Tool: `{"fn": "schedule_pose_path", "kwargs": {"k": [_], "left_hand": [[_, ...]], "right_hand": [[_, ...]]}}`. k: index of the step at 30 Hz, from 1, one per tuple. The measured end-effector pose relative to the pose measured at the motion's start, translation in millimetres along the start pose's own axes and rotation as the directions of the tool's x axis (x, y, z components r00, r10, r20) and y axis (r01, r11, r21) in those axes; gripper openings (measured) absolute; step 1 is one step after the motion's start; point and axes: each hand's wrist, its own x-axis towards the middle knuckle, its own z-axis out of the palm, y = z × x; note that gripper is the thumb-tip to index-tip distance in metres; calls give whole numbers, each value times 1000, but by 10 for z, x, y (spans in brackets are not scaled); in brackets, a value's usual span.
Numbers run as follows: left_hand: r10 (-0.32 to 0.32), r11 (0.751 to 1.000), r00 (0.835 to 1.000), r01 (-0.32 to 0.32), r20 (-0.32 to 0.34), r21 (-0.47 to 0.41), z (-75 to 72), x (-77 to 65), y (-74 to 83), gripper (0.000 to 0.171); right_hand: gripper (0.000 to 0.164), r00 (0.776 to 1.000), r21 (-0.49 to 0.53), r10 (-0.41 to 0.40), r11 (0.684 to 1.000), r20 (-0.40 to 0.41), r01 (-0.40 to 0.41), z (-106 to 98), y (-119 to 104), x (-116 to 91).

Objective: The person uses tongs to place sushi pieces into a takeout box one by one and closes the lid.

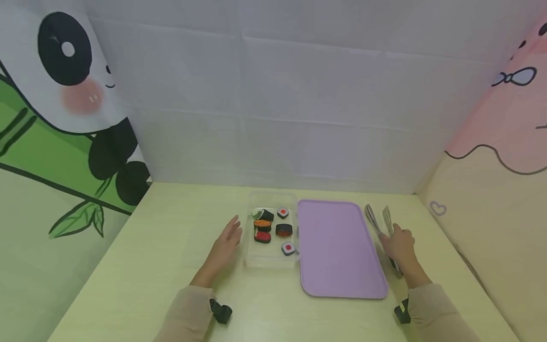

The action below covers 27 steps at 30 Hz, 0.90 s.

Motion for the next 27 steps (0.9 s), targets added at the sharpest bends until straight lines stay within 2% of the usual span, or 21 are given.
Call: {"fn": "schedule_pose_path", "kwargs": {"k": [3, 6, 9, 14, 20, 27], "left_hand": [[31, 1000, 1000, -31, 6, -1, -176, -17, -14, 57], [51, 997, 999, -51, -1, 64, -352, -45, -44, 60], [46, 991, 999, -44, -13, 125, -508, -82, -97, 63], [25, 986, 999, -18, -37, 168, -715, -132, -160, 63], [-21, 976, 996, 40, -92, 212, -889, -126, -222, 59], [-66, 967, 989, 96, -133, 238, -1016, -133, -295, 62]], "right_hand": [[66, 998, 69, -50, 996, -27, 52, -41, -399, -30], [64, 994, 133, -106, 985, -42, 110, -6, -838, -66], [61, 984, 190, -169, 966, -51, 176, 105, -1254, -102], [60, 971, 260, -236, 936, -32, 236, 370, -1881, -185], [58, 950, 306, -311, 907, 27, 289, 680, -2448, -322], [59, 925, 366, -369, 877, 94, 312, 990, -2985, -504]]}}
